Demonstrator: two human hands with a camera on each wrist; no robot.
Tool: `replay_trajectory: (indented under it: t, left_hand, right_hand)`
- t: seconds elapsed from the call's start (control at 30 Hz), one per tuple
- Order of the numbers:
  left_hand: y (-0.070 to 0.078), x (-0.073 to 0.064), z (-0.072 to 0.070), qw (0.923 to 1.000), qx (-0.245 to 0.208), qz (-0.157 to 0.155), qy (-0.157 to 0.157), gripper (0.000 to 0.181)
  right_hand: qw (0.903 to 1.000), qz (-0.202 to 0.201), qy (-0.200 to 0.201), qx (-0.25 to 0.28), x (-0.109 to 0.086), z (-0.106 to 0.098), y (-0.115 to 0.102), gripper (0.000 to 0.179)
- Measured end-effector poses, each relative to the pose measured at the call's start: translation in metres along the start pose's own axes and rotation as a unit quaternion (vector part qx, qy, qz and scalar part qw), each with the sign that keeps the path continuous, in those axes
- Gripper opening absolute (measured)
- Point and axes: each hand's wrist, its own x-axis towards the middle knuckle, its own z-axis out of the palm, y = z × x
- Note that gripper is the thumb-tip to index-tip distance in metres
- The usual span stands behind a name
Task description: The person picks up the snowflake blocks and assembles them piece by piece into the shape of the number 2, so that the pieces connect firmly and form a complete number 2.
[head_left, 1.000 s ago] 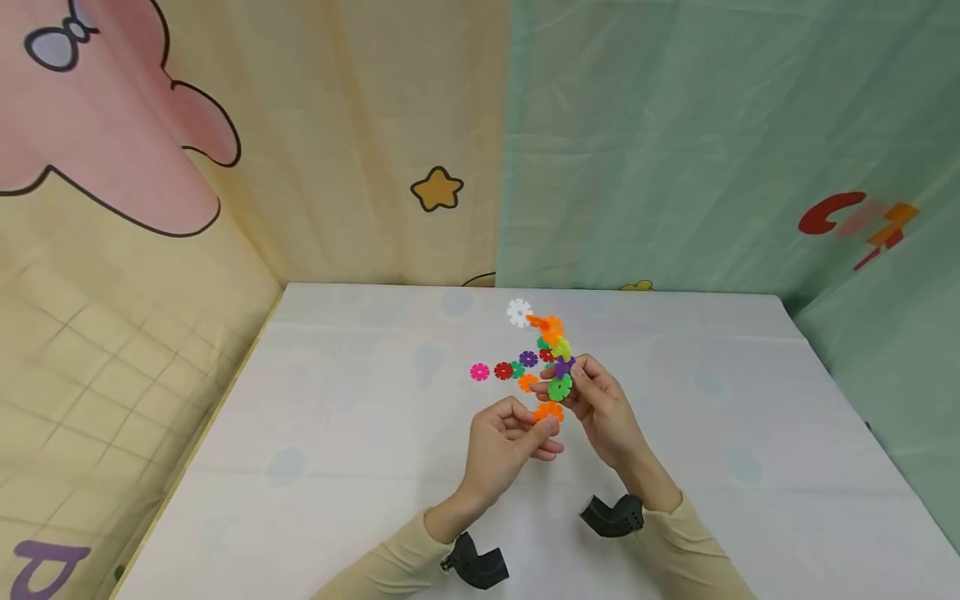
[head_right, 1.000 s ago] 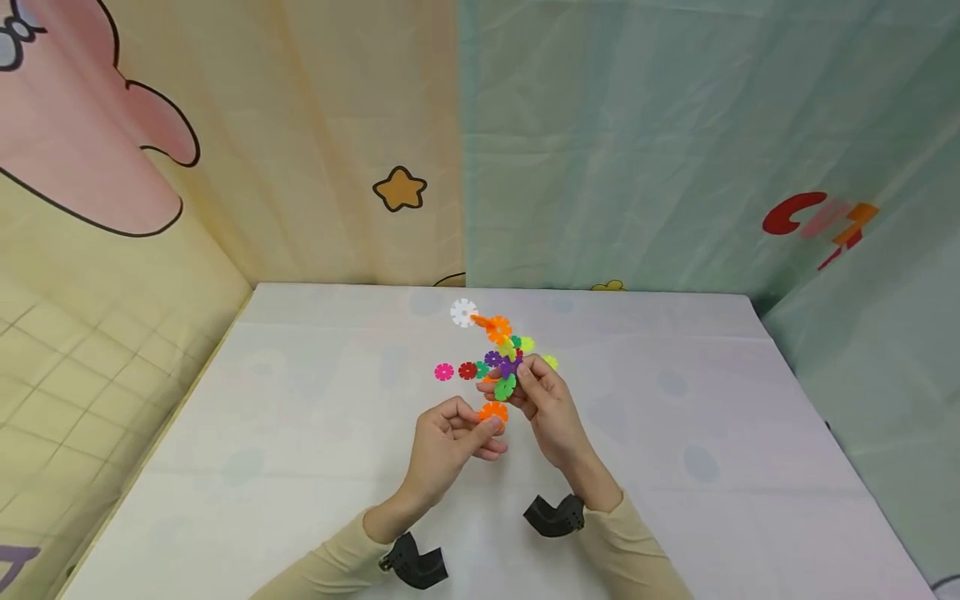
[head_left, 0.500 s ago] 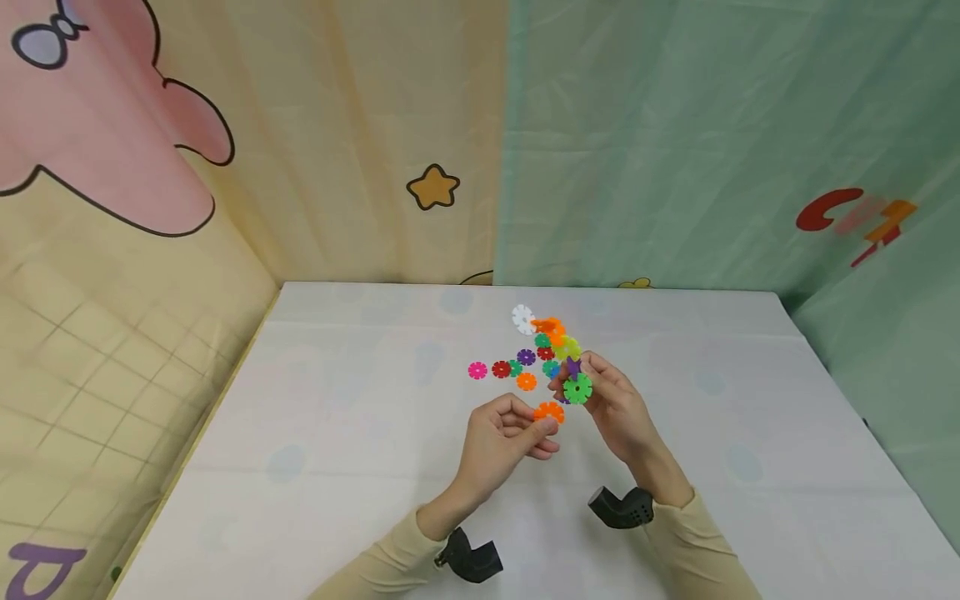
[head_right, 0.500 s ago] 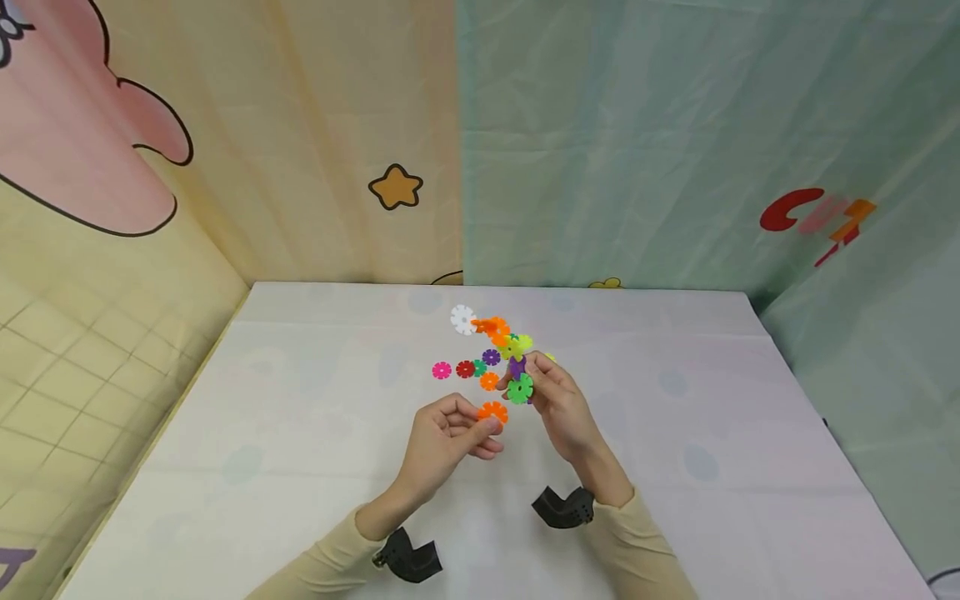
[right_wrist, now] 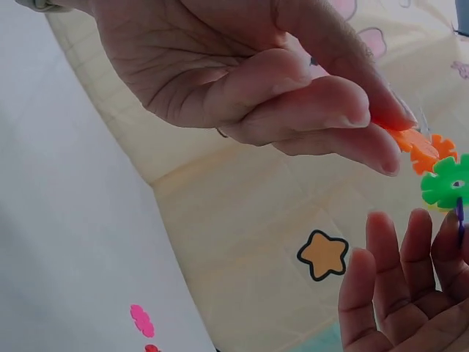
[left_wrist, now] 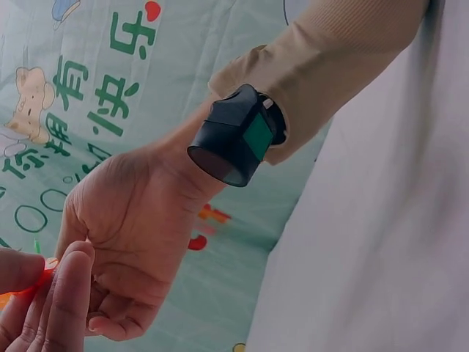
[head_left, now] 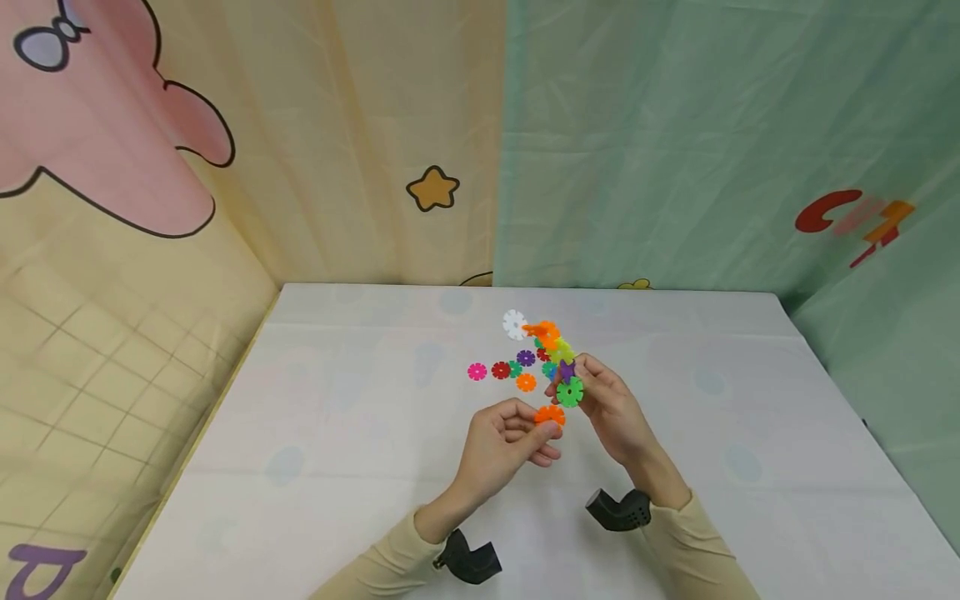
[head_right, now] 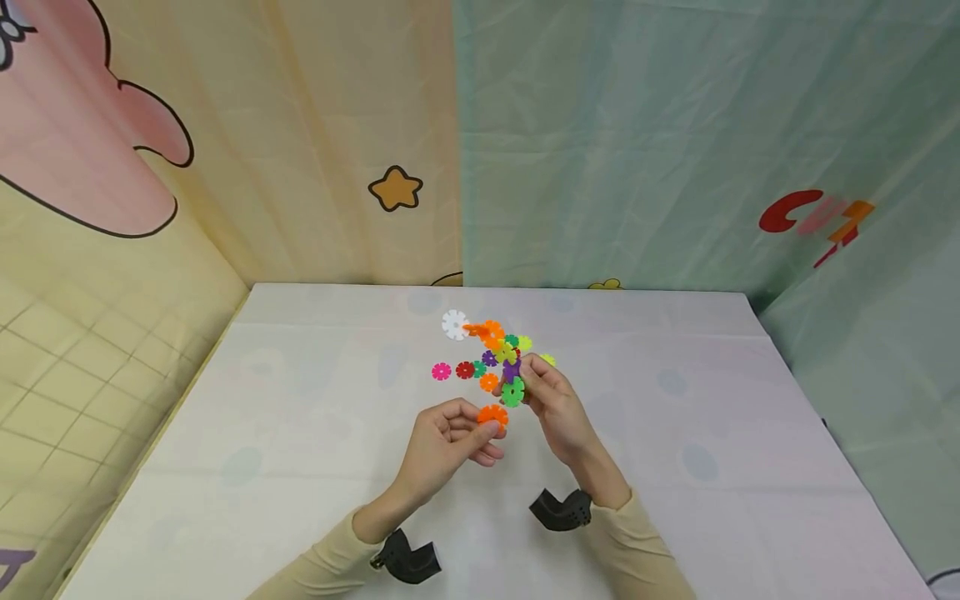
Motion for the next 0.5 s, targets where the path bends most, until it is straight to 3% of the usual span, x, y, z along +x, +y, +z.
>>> replay_trajectory:
  t: [0.23,0.5]
  left_hand:
    - [0.0,0.002,-0.003,0.9998,-0.017,-0.003,0.014,0.019]
    - [0.0,0.002,-0.003,0.9972,-0.04,-0.01,0.063,0.02]
  right_hand:
    - [0.9975,-0.052,0.039,-0.027,0.0,0.011,0.006,0.023]
    - [0.9917,-0.101,0.066,-0.045,0.001,0.018,0.011,0.023]
